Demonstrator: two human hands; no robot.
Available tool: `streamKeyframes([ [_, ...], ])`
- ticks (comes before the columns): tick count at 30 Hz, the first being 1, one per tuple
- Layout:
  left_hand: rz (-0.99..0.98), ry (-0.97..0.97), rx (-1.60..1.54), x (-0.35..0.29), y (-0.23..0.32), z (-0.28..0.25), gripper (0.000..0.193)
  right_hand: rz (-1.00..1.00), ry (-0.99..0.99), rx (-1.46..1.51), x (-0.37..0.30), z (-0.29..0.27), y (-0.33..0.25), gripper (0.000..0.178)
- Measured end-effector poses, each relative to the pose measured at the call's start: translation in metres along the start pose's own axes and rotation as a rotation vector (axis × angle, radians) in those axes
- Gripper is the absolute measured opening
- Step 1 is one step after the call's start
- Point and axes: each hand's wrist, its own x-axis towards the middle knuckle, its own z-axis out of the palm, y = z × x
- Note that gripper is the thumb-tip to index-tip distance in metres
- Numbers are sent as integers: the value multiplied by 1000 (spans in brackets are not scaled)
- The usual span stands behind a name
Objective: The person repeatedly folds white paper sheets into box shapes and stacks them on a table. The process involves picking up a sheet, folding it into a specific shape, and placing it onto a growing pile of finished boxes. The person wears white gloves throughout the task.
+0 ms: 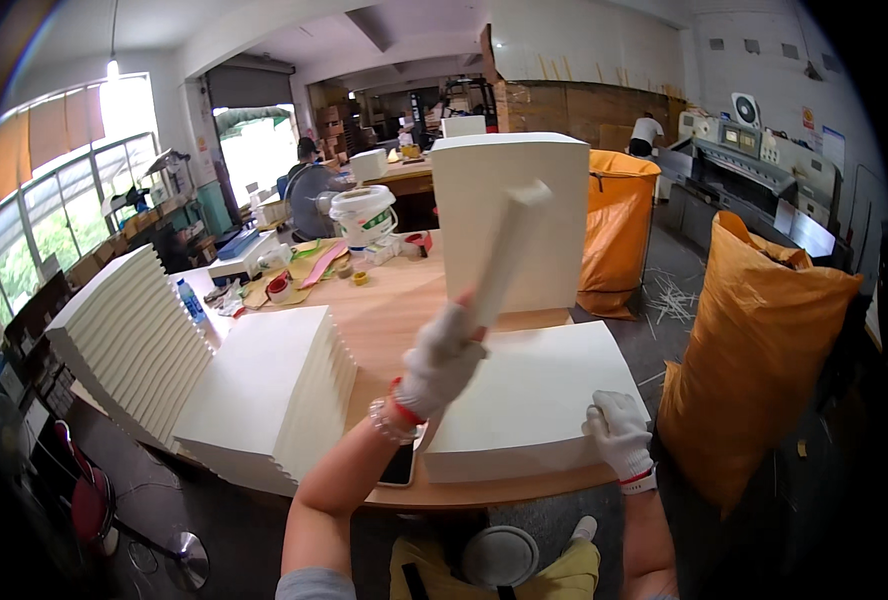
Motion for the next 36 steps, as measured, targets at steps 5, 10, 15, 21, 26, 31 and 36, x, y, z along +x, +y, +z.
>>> streamKeyframes([
  [5, -201, 459, -420, -29, -18, -80, 53, -232, -45, 54, 21, 46, -81, 20],
  [10, -220, 760, -453, -42, -41, -98, 56, -447, -223, 153, 20, 107, -178, 35],
  [15, -171, 792, -572, -29, -62, -113, 54, -455, -275, 64, 11, 116, -187, 42],
  [21, -206, 779, -481, -19, -44, -107, 52, -489, -199, 47, 12, 118, -188, 42],
  [26, -261, 752, -476, -20, -68, -119, 51, -460, -328, 157, 20, 110, -184, 37],
  [31, -241, 777, -542, -15, -68, -127, 46, -148, -661, 219, 69, 135, -153, 33],
  [36, -296, 813, -505, 1, -82, -138, 41, 4, -858, -55, 119, 137, -151, 44],
])
